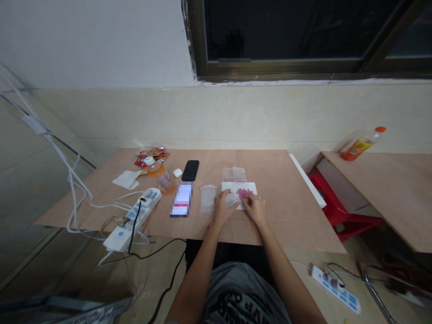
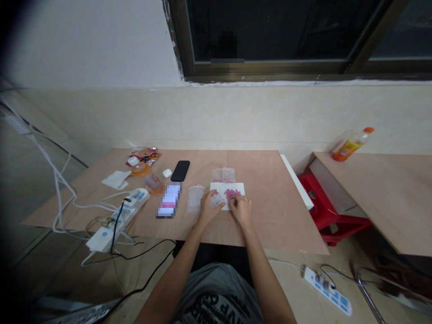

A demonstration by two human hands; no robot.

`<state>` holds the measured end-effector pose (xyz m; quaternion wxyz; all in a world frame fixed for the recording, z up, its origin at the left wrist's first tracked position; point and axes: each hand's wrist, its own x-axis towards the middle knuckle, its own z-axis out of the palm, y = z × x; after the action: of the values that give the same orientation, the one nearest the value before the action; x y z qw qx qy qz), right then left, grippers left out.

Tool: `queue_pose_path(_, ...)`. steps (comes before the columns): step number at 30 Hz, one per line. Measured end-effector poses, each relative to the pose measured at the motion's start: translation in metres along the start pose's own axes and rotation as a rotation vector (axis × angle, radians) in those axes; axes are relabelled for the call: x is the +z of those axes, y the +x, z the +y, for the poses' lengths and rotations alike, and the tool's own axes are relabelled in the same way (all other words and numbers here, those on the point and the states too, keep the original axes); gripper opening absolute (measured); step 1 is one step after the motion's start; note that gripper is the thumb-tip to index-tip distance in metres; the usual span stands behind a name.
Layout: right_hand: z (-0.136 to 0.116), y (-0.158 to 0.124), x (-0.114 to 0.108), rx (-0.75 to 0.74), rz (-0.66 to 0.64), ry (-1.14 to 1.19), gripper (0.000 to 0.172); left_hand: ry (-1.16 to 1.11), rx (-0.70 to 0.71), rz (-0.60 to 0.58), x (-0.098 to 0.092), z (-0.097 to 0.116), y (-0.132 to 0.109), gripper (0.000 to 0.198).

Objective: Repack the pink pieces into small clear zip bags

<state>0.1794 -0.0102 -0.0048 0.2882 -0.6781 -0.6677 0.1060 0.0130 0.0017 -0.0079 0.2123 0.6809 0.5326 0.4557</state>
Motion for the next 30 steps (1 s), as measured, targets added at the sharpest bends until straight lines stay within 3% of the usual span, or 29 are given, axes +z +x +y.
queue_pose_path(11,-0.0018,-0.0001,-0.0017,-0.015,-0.02,-0.063,0.019,-0.007,-0.023,-0.071,-0.0005,0.0034,0.0,0.052)
queue_pose_path(30,0.0006,0.0007,0.0006,-0.001,0.006,0.001,0.022,-0.032,-0.02,-0.069,0.0017,-0.0003,-0.0009,0.052)
